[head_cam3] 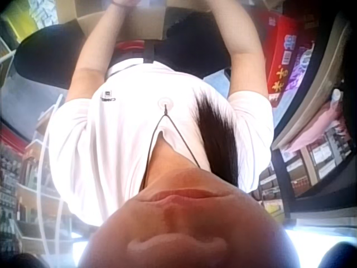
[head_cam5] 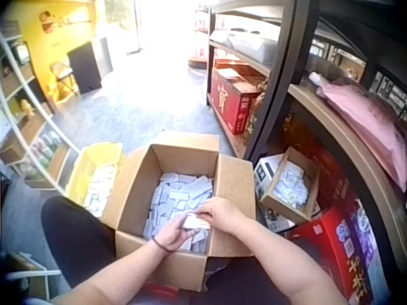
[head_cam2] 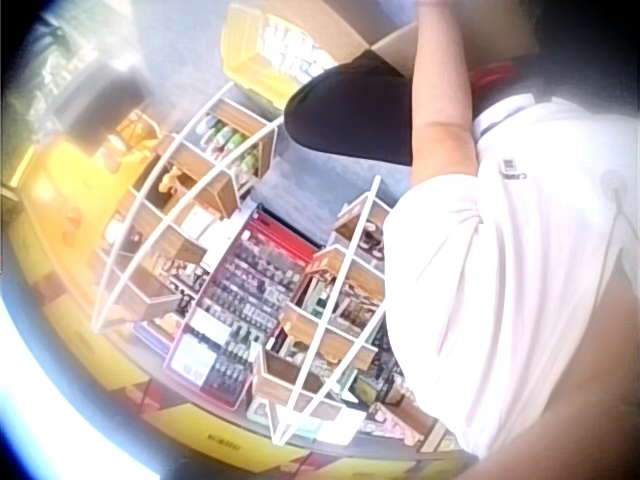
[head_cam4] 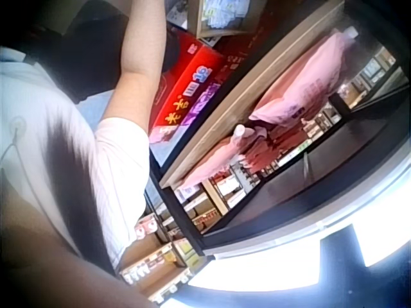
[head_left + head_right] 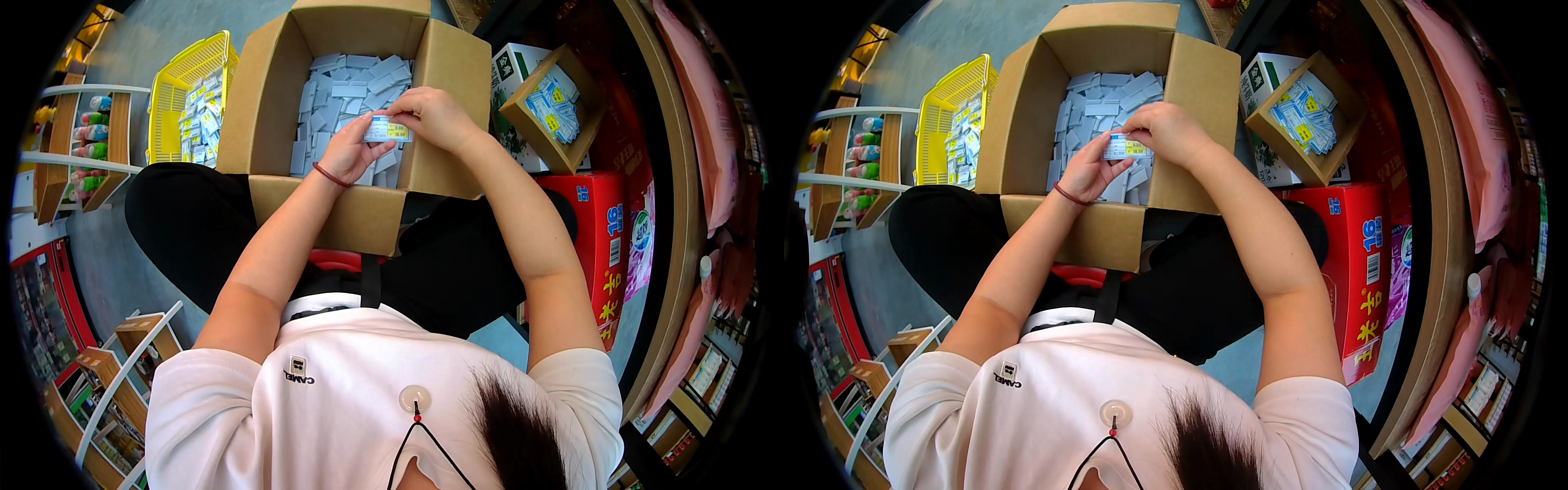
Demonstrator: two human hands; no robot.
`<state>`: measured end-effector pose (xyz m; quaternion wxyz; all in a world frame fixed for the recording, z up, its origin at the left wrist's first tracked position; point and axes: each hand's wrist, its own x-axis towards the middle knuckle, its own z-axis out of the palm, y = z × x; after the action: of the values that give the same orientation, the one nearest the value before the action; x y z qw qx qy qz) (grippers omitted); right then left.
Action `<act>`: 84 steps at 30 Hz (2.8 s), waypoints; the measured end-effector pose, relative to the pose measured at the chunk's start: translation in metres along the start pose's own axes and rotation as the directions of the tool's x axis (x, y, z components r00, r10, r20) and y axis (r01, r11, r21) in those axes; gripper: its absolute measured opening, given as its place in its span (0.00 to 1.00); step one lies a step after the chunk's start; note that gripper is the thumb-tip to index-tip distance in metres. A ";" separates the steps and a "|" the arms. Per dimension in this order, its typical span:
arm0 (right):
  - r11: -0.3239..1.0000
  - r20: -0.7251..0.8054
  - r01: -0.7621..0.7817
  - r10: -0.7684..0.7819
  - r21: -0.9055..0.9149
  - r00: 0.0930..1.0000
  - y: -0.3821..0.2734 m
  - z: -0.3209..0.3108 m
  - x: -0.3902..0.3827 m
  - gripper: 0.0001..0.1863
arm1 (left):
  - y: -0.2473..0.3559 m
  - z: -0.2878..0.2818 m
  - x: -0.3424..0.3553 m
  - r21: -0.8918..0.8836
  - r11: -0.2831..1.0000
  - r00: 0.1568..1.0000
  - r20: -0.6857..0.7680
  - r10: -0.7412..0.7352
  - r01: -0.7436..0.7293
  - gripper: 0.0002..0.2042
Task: The person sits on the floor and repeatedly picks small white packets from a cardboard box, applies a yellow label to each one, and places them into a smaller box on the right.
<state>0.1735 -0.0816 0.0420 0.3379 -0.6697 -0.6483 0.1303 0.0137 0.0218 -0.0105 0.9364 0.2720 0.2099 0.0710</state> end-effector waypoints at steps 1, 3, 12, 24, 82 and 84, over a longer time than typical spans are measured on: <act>1.000 0.001 0.000 0.000 -0.003 1.000 0.000 0.000 0.000 0.05 | 0.000 0.000 0.000 0.001 1.000 1.000 -0.001 0.000 0.000 0.16; 1.000 -0.004 0.009 -0.009 -0.004 1.000 0.001 0.001 0.000 0.05 | 0.000 -0.001 0.000 0.002 1.000 1.000 -0.004 0.001 -0.001 0.16; 1.000 -0.008 0.018 -0.018 -0.017 1.000 0.001 0.000 0.000 0.05 | 0.000 0.002 -0.001 0.011 1.000 1.000 -0.028 0.006 -0.006 0.16; 0.791 0.087 -0.413 0.422 0.451 0.902 0.009 0.010 -0.004 0.10 | 0.000 -0.001 0.000 -0.044 0.999 1.000 -0.011 0.009 -0.010 0.16; 0.771 0.174 -0.533 0.506 0.347 0.845 0.026 0.006 -0.004 0.16 | 0.059 -0.065 0.035 -0.041 0.984 0.795 -0.595 0.117 -0.176 0.08; 0.794 0.182 -0.536 0.503 0.287 0.845 0.019 0.004 -0.005 0.16 | 0.063 -0.072 0.040 -0.024 0.988 0.794 -0.598 0.107 -0.151 0.08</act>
<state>0.1855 -0.0842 0.0259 0.3636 -0.7492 -0.4240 0.3559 0.0179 0.1194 -0.0459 0.8252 0.2166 0.4712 0.2237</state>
